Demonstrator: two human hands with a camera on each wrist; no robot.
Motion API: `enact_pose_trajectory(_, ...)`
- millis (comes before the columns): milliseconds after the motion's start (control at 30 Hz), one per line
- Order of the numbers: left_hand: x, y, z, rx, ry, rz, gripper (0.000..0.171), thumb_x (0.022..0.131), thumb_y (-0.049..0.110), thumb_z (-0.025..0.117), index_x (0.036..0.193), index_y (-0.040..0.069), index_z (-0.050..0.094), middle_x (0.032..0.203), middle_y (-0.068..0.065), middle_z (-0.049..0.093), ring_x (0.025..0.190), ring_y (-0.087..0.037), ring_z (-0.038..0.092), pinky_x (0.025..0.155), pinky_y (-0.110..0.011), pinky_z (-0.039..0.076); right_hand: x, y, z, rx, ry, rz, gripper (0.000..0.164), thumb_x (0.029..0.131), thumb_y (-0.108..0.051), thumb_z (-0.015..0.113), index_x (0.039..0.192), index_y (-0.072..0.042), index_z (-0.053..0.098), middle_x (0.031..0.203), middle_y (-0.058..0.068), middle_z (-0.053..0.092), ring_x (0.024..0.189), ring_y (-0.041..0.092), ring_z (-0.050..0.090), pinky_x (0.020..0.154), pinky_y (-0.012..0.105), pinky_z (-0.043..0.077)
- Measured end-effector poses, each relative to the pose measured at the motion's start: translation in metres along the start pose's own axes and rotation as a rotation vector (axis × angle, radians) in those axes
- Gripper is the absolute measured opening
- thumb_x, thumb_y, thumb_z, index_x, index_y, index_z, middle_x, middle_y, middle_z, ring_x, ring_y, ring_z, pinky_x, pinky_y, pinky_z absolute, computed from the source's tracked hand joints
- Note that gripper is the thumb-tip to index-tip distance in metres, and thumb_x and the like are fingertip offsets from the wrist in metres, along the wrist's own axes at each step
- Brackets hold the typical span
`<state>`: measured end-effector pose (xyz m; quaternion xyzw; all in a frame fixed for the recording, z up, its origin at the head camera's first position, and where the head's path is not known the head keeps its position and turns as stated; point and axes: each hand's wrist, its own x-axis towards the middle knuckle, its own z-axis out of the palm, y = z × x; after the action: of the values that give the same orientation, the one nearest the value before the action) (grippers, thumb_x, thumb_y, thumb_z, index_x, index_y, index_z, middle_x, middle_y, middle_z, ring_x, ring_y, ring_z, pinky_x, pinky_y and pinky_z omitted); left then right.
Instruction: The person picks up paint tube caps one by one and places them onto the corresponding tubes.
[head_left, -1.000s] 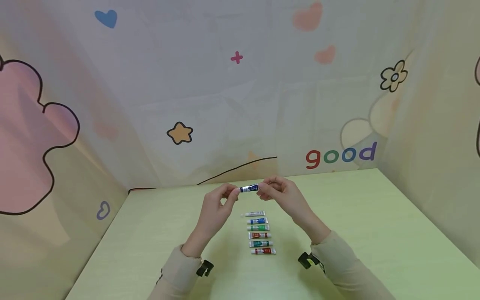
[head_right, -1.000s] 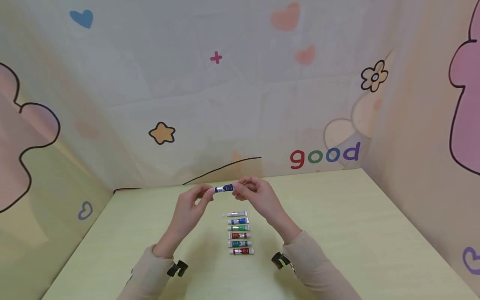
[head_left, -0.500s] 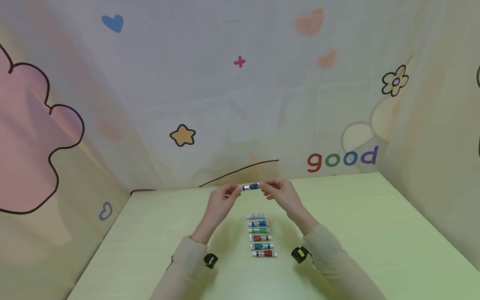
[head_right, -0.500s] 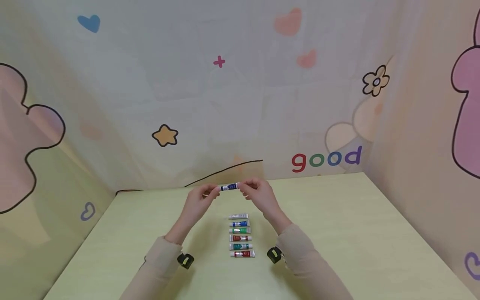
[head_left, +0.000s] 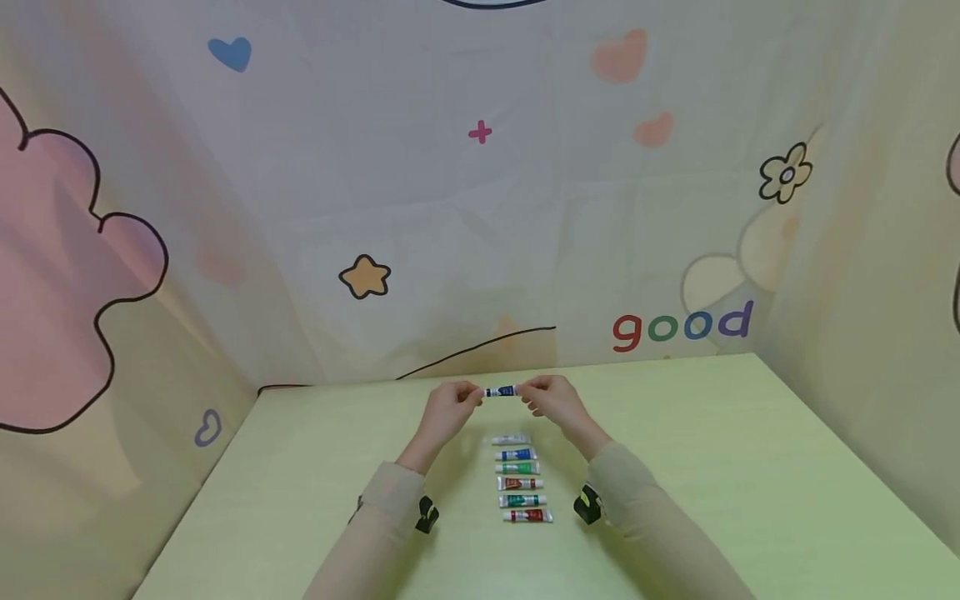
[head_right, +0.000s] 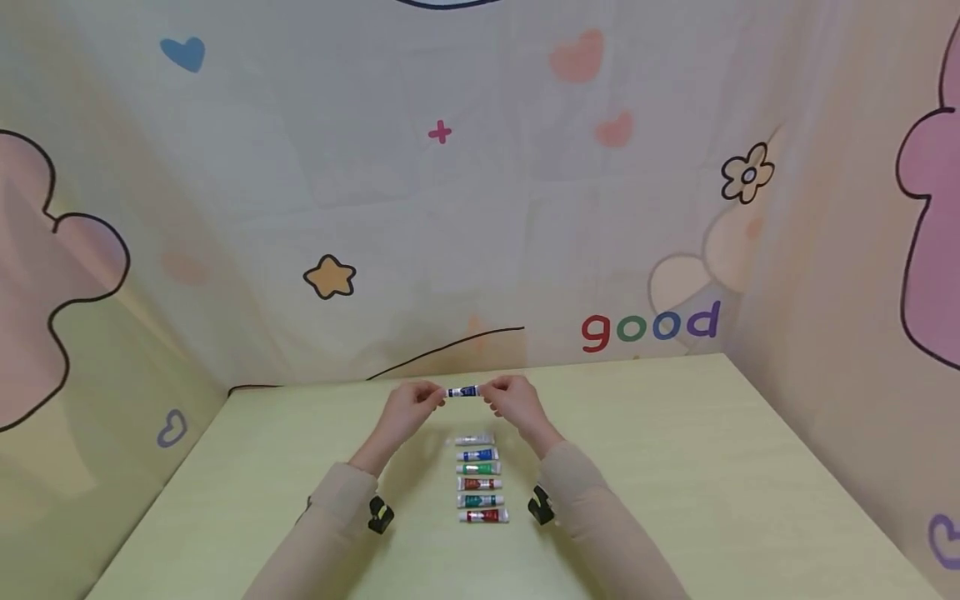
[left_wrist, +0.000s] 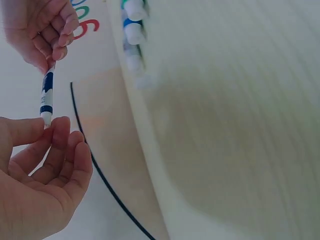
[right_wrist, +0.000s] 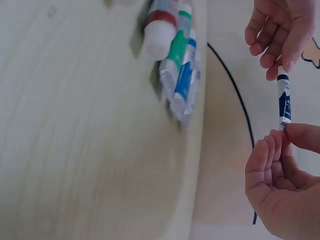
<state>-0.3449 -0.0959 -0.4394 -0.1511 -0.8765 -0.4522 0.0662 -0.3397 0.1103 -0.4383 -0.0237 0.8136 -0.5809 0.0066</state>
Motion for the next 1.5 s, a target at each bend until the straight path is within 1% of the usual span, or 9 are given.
enact_pose_trajectory(200, 0.006, -0.012, 0.009, 0.002, -0.041, -0.054, 0.023, 0.101, 0.019, 0.063, 0.106, 0.001, 0.075, 0.094, -0.008, 0.074, 0.09, -0.023, 0.066, 0.077, -0.037, 0.053, 0.005, 0.011, -0.001, -0.103, -0.067, 0.057, 0.031, 0.1, -0.021, 0.063, 0.11, 0.008, 0.069, 0.103, 0.02, 0.068, 0.091, 0.032, 0.064, 0.078, 0.039, 0.056)
enact_pose_trajectory(367, 0.009, -0.015, 0.013, 0.015, -0.05, -0.107, 0.023, 0.101, 0.02, 0.064, 0.105, 0.001, 0.076, 0.094, -0.008, 0.073, 0.087, -0.021, 0.064, 0.076, -0.037, 0.052, 0.012, 0.016, -0.001, -0.158, -0.114, 0.087, 0.029, 0.099, -0.019, 0.062, 0.108, 0.008, 0.07, 0.098, 0.016, 0.068, 0.083, 0.023, 0.061, 0.071, 0.033, 0.054)
enact_pose_trajectory(467, 0.009, -0.014, 0.013, 0.018, -0.06, -0.131, 0.023, 0.1, 0.02, 0.065, 0.106, 0.001, 0.076, 0.097, -0.009, 0.073, 0.09, -0.023, 0.065, 0.079, -0.039, 0.053, 0.014, 0.017, -0.002, -0.162, -0.121, 0.097, 0.027, 0.099, -0.017, 0.062, 0.104, 0.008, 0.07, 0.087, 0.011, 0.065, 0.072, 0.017, 0.056, 0.064, 0.027, 0.049)
enact_pose_trajectory(633, 0.006, -0.015, 0.015, 0.032, -0.082, -0.174, 0.022, 0.099, 0.02, 0.066, 0.103, 0.001, 0.077, 0.097, -0.009, 0.074, 0.093, -0.024, 0.064, 0.084, -0.042, 0.052, 0.013, 0.02, -0.003, -0.164, -0.173, 0.112, 0.024, 0.098, -0.013, 0.062, 0.085, 0.006, 0.067, 0.062, 0.0, 0.047, 0.054, 0.011, 0.039, 0.053, 0.023, 0.036)
enact_pose_trajectory(733, 0.005, -0.019, 0.017, 0.052, -0.099, -0.193, 0.021, 0.098, 0.02, 0.068, 0.1, 0.002, 0.077, 0.097, -0.008, 0.074, 0.093, -0.022, 0.064, 0.084, -0.041, 0.052, 0.011, 0.023, -0.003, -0.163, -0.2, 0.107, 0.023, 0.097, -0.011, 0.063, 0.081, 0.005, 0.066, 0.06, -0.001, 0.045, 0.054, 0.011, 0.039, 0.053, 0.023, 0.036)
enact_pose_trajectory(867, 0.002, -0.019, 0.017, 0.091, -0.131, -0.195, 0.02, 0.096, 0.019, 0.071, 0.1, 0.001, 0.077, 0.096, -0.008, 0.073, 0.086, -0.02, 0.062, 0.076, -0.035, 0.052, 0.01, 0.024, -0.005, -0.175, -0.226, 0.108, 0.019, 0.095, -0.01, 0.065, 0.084, 0.006, 0.068, 0.067, 0.001, 0.052, 0.059, 0.012, 0.046, 0.056, 0.023, 0.043)
enact_pose_trajectory(1000, 0.003, -0.015, 0.016, 0.117, -0.181, -0.204, 0.021, 0.095, 0.02, 0.072, 0.101, 0.001, 0.077, 0.095, -0.007, 0.073, 0.079, -0.016, 0.056, 0.069, -0.029, 0.046, 0.011, 0.023, -0.009, -0.195, -0.231, 0.128, 0.018, 0.095, -0.011, 0.067, 0.085, 0.004, 0.069, 0.069, 0.002, 0.055, 0.06, 0.013, 0.048, 0.057, 0.024, 0.044)
enact_pose_trajectory(1133, 0.004, -0.014, 0.015, 0.139, -0.213, -0.2, 0.022, 0.095, 0.021, 0.072, 0.102, 0.001, 0.077, 0.096, -0.007, 0.072, 0.08, -0.016, 0.056, 0.072, -0.03, 0.047, 0.014, 0.024, -0.011, -0.203, -0.224, 0.148, 0.017, 0.094, -0.011, 0.069, 0.083, 0.001, 0.067, 0.068, 0.001, 0.054, 0.059, 0.013, 0.046, 0.057, 0.024, 0.041)
enact_pose_trajectory(1500, 0.002, -0.018, 0.016, 0.152, -0.225, -0.212, 0.018, 0.093, 0.02, 0.074, 0.097, 0.003, 0.078, 0.098, -0.007, 0.072, 0.083, -0.017, 0.059, 0.076, -0.034, 0.051, 0.013, 0.028, -0.005, -0.217, -0.199, 0.155, 0.021, 0.092, -0.01, 0.069, 0.074, -0.002, 0.064, 0.064, 0.0, 0.052, 0.056, 0.012, 0.044, 0.053, 0.023, 0.038)
